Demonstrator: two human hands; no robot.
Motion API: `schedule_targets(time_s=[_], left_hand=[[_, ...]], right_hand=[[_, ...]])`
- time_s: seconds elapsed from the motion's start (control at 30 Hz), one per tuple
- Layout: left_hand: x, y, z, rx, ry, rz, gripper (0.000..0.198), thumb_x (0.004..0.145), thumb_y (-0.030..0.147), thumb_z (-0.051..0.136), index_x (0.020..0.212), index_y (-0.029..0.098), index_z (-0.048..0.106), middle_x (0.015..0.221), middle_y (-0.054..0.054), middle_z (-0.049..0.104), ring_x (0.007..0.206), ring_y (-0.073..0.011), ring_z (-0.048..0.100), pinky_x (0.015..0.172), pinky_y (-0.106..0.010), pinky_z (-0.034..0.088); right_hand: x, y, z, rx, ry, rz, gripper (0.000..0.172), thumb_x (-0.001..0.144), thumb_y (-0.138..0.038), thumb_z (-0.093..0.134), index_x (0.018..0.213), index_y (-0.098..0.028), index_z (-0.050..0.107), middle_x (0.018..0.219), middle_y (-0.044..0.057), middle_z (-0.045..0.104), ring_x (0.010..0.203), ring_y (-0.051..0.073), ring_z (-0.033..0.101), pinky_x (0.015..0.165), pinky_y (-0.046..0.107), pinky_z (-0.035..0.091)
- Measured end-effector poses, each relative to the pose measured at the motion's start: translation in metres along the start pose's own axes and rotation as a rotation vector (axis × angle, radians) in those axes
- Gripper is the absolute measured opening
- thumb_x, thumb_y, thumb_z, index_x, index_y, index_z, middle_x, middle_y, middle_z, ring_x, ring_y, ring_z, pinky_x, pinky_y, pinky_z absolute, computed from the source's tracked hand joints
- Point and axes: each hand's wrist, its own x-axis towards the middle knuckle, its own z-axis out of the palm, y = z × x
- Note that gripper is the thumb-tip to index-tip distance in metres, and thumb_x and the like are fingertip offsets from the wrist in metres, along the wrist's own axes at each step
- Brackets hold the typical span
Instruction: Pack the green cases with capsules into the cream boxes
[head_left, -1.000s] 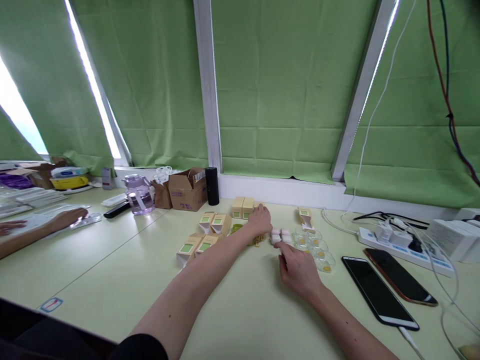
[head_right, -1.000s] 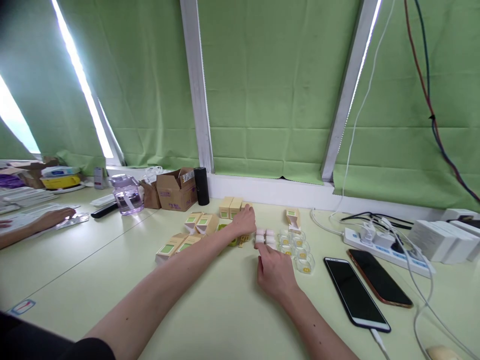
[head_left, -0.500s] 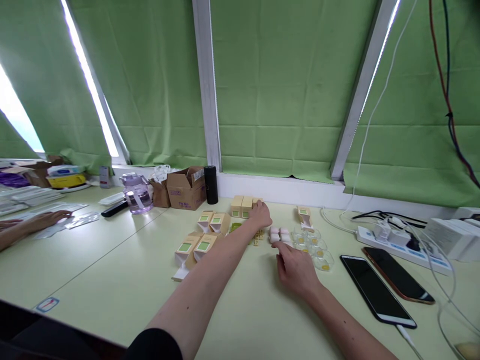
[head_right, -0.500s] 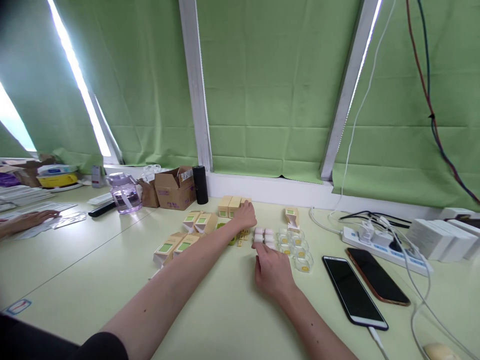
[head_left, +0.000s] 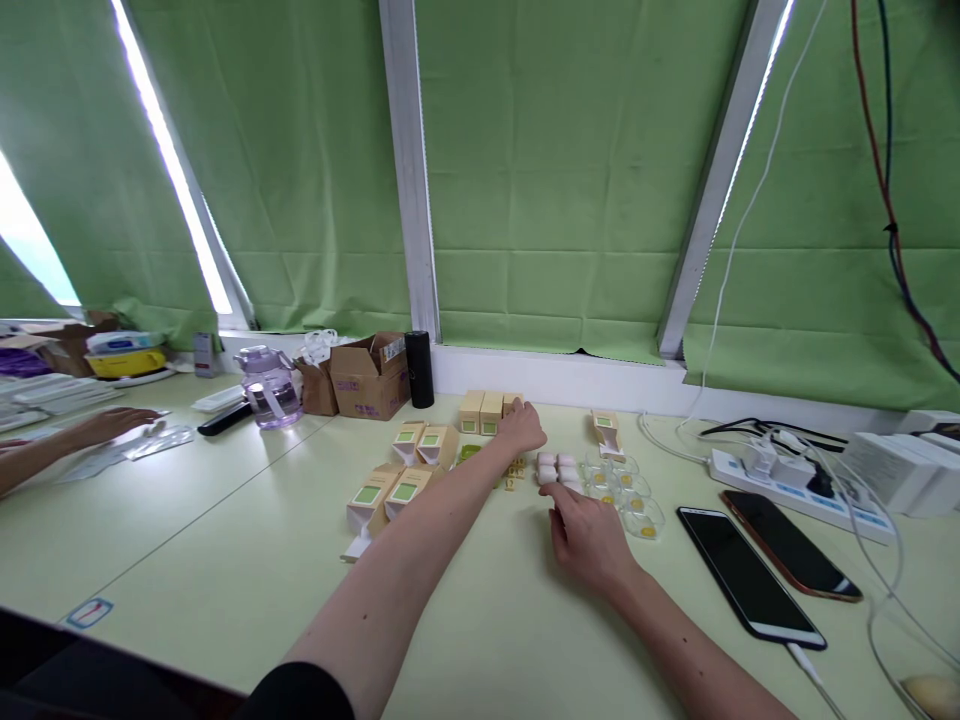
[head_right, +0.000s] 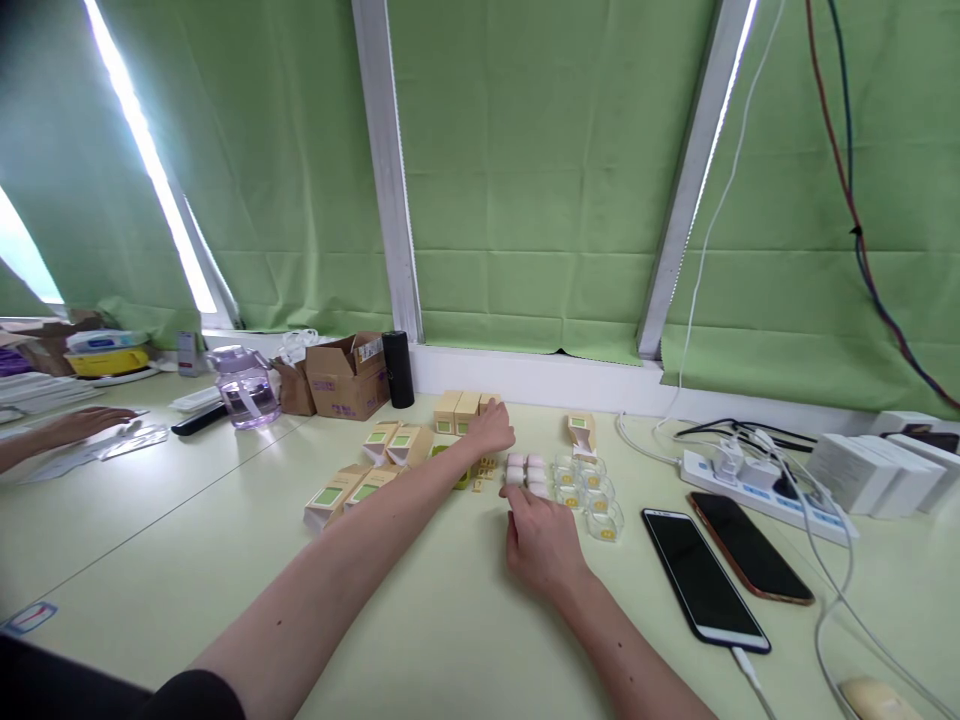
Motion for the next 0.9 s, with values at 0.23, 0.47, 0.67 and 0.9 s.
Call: schedule_targets(time_s=[0.23, 0.47, 0.67, 0.9], left_hand=[[-0.032, -0.01, -0.031, -0.128, 0.16, 0.133, 0.046, 0.098, 0.03, 0.047, 0.142, 0.02, 0.051, 0.146, -0.013, 0.061, 0.132, -0.029, 0.06, 0.106, -0.04, 0.049], [-0.099, -0.052, -0.063, -0.258, 0.38, 0.178, 0.036, 0.102, 0.027, 0.043, 0.13, 0.023, 0.065, 0.128, -0.006, 0.074, 0.111, -0.0229, 0.071, 0.097, -0.034, 0.054], [-0.147, -0.084, -0.065, -0.136, 0.402, 0.143, 0.028, 0.097, 0.024, 0.05, 0.112, 0.022, 0.074, 0.1, -0.006, 0.08, 0.091, -0.0239, 0.072, 0.082, -0.033, 0.052], [-0.165, -0.094, -0.07, 0.109, 0.09, 0.178, 0.011, 0.085, 0.022, 0.063, 0.085, 0.022, 0.074, 0.082, -0.006, 0.078, 0.079, -0.027, 0.071, 0.072, -0.033, 0.047]], right_hand=[[-0.001, -0.002, -0.001, 0.023, -0.019, 0.001, 0.035, 0.09, -0.011, 0.053, 0.122, -0.024, 0.061, 0.107, 0.006, 0.076, 0.081, 0.022, 0.07, 0.061, 0.03, 0.029], [-0.002, -0.008, 0.003, 0.06, -0.085, 0.009, 0.029, 0.093, -0.016, 0.053, 0.12, -0.023, 0.063, 0.097, 0.005, 0.078, 0.083, 0.022, 0.07, 0.064, 0.03, 0.032], [-0.003, -0.014, 0.007, 0.096, -0.117, -0.008, 0.022, 0.095, -0.021, 0.053, 0.115, -0.023, 0.064, 0.1, 0.004, 0.078, 0.083, 0.022, 0.071, 0.066, 0.03, 0.033], [-0.004, -0.017, 0.001, 0.128, -0.201, -0.041, 0.016, 0.093, -0.022, 0.057, 0.105, -0.024, 0.067, 0.103, 0.004, 0.078, 0.092, 0.022, 0.071, 0.07, 0.029, 0.035]])
